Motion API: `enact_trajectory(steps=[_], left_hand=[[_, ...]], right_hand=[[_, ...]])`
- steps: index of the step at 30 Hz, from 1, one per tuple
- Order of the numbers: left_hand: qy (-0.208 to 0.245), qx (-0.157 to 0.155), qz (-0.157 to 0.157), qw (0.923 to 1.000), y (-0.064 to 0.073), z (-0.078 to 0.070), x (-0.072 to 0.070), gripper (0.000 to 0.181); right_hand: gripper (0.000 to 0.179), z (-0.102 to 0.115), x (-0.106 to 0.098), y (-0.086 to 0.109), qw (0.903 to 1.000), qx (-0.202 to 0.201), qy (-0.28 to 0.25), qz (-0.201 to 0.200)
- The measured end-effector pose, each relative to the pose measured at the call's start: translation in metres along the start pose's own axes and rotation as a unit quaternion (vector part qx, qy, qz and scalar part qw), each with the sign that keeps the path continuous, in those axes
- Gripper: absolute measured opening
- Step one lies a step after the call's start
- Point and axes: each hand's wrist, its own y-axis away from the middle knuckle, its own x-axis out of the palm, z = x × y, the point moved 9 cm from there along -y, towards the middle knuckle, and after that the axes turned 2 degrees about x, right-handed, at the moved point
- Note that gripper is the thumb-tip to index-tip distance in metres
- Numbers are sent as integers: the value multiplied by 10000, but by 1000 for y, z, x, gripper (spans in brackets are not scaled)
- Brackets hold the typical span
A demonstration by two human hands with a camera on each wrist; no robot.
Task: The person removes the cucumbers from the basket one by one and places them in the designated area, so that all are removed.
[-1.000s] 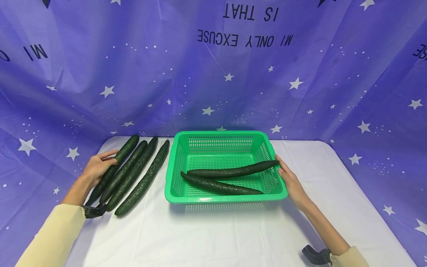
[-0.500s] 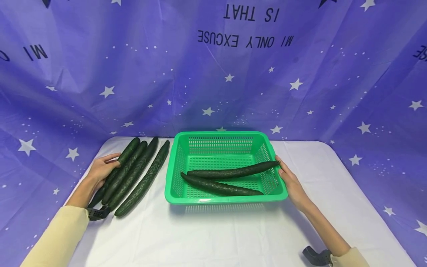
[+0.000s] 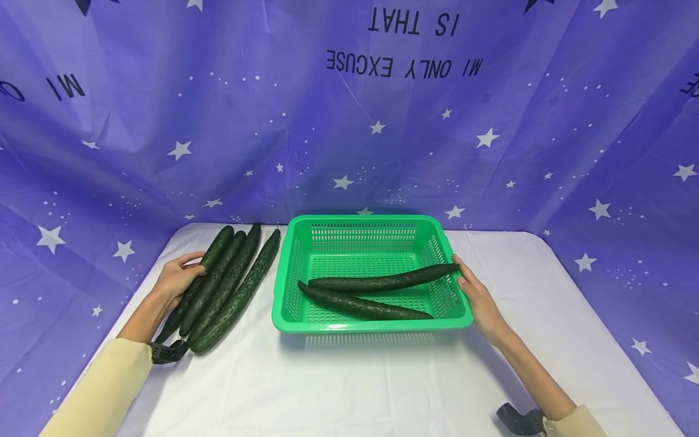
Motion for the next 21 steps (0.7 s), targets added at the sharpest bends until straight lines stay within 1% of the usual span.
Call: enact_trajectory(steps=[7, 13, 21], left_hand=[[-187, 0, 20, 9998, 0, 0, 1, 61], [-513, -28, 73, 9987, 2, -1, 2, 60], [-1045, 191, 99, 9943, 2, -9, 3, 58]], right_hand=[[56, 0, 0, 0, 10000, -7, -5, -3], [56, 1, -1, 0, 10000, -48, -76, 14], [56, 0, 0, 0, 9999, -34, -90, 40]])
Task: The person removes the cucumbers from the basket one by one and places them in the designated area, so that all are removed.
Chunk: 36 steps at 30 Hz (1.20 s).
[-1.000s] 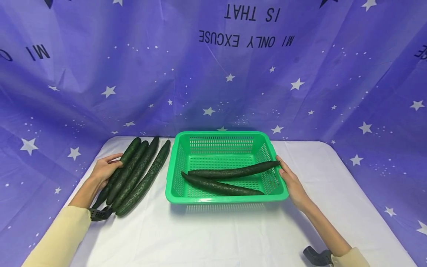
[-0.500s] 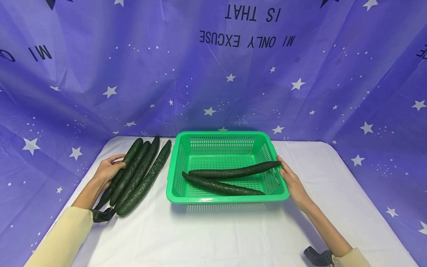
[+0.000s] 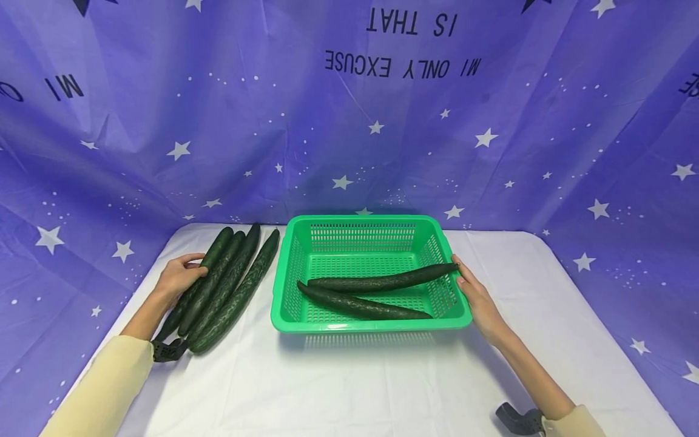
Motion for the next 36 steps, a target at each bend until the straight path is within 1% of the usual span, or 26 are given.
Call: enact_trajectory(steps=[2, 9, 13, 16, 18, 22, 25, 26, 28, 31, 34, 36], left_hand=[[-76, 32, -10, 10000, 0, -1, -1, 59], [-102, 156, -30, 9998, -2, -3, -4, 61], [-207, 212, -121, 9995, -2, -6, -7, 60], [-161, 212, -197, 9995, -3, -10, -11, 58], [-23, 260, -255, 9993, -3, -16, -14, 57], [173, 529, -438, 9975, -3, -34, -17, 54], [216, 799, -521, 9952, 0, -52, -14, 52], [213, 896, -504, 9945, 2, -59, -12, 53], [277, 1129, -405, 9924, 5, -74, -6, 53], [426, 1468, -155, 9881, 12, -101, 8, 54], [637, 1704, 162, 9832, 19, -129, 25, 54], [675, 1815, 350, 9805, 23, -146, 38, 53]], right_hand=[[56, 0, 0, 0, 10000, -2, -12, 7], [56, 0, 0, -2, 10000, -25, -3, 15], [56, -1, 0, -2, 10000, 8, 4, 19], [56, 0, 0, -2, 10000, 18, -6, 19], [56, 0, 0, -2, 10000, 5, 3, 14], [56, 0, 0, -1, 10000, -23, 27, 5], [56, -1, 0, -1, 10000, -19, 17, 21], [56, -1, 0, -1, 10000, -18, 16, 28], [56, -2, 0, -1, 10000, -21, 3, 35], [56, -2, 0, 0, 10000, -43, 5, 30], [56, -1, 0, 0, 10000, -61, 8, 25], [56, -1, 0, 0, 10000, -56, 4, 34]])
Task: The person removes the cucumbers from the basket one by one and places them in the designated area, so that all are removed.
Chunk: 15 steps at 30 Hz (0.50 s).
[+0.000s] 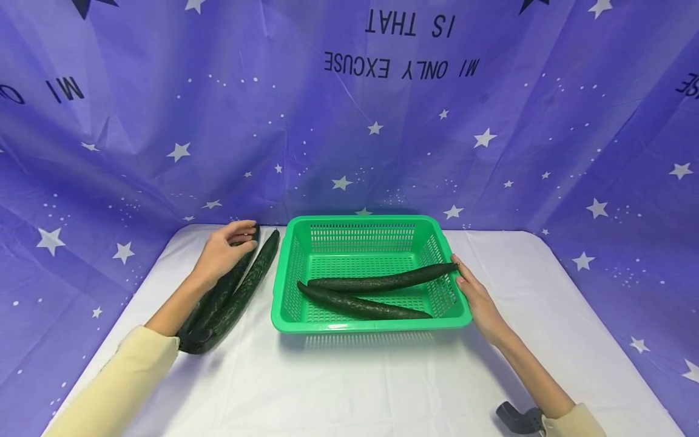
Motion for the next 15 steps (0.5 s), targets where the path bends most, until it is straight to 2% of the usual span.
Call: enact_trajectory(steps=[5, 8, 11, 15], left_hand=[[163, 253, 564, 9980, -5, -35, 45, 50], [302, 485, 936, 9940, -5, -55, 74, 49], [369, 675, 1380, 9874, -2, -70, 102, 49], [497, 841, 1917, 9766, 3, -81, 137, 52]], right_hand=[[56, -1, 0, 0, 10000, 28, -22, 3], [56, -1, 0, 0, 10000, 31, -37, -1], [56, -1, 0, 0, 10000, 18, -52, 10], [56, -1, 0, 0, 10000, 3, -57, 15]])
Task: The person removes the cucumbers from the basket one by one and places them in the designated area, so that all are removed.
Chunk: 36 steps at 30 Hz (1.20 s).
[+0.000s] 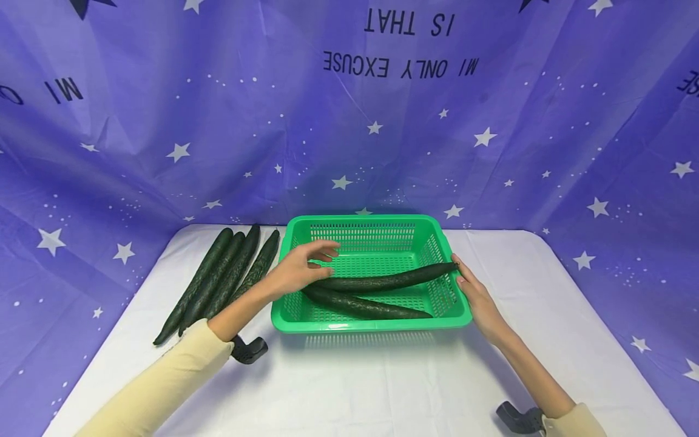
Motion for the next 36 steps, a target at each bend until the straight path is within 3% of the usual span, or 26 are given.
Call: enact_trajectory(steps=[6, 11, 22, 28, 32, 36], left_hand=[[-189, 93, 668, 9975, -8, 4, 42, 53], [-272, 26, 1155, 9929, -7, 11, 63, 53], [-231, -179, 1891, 9815, -12, 20, 83, 51], [-278, -512, 2302, 9714, -11, 28, 93, 50], [-791, -584, 2321, 9677, -11, 30, 96, 51], [-1548, -536, 2371, 9576, -13, 34, 99, 52]], right_hand=[[56, 0, 0, 0, 10000, -7, -46, -14], [55, 0, 1, -1, 10000, -19, -53, -8], [56, 0, 1, -1, 9999, 55, -133, -11], [56, 0, 1, -1, 9999, 67, -132, -16], [56, 1, 1, -1, 9999, 75, -115, -33], [56, 1, 1, -1, 9999, 53, -100, -21]])
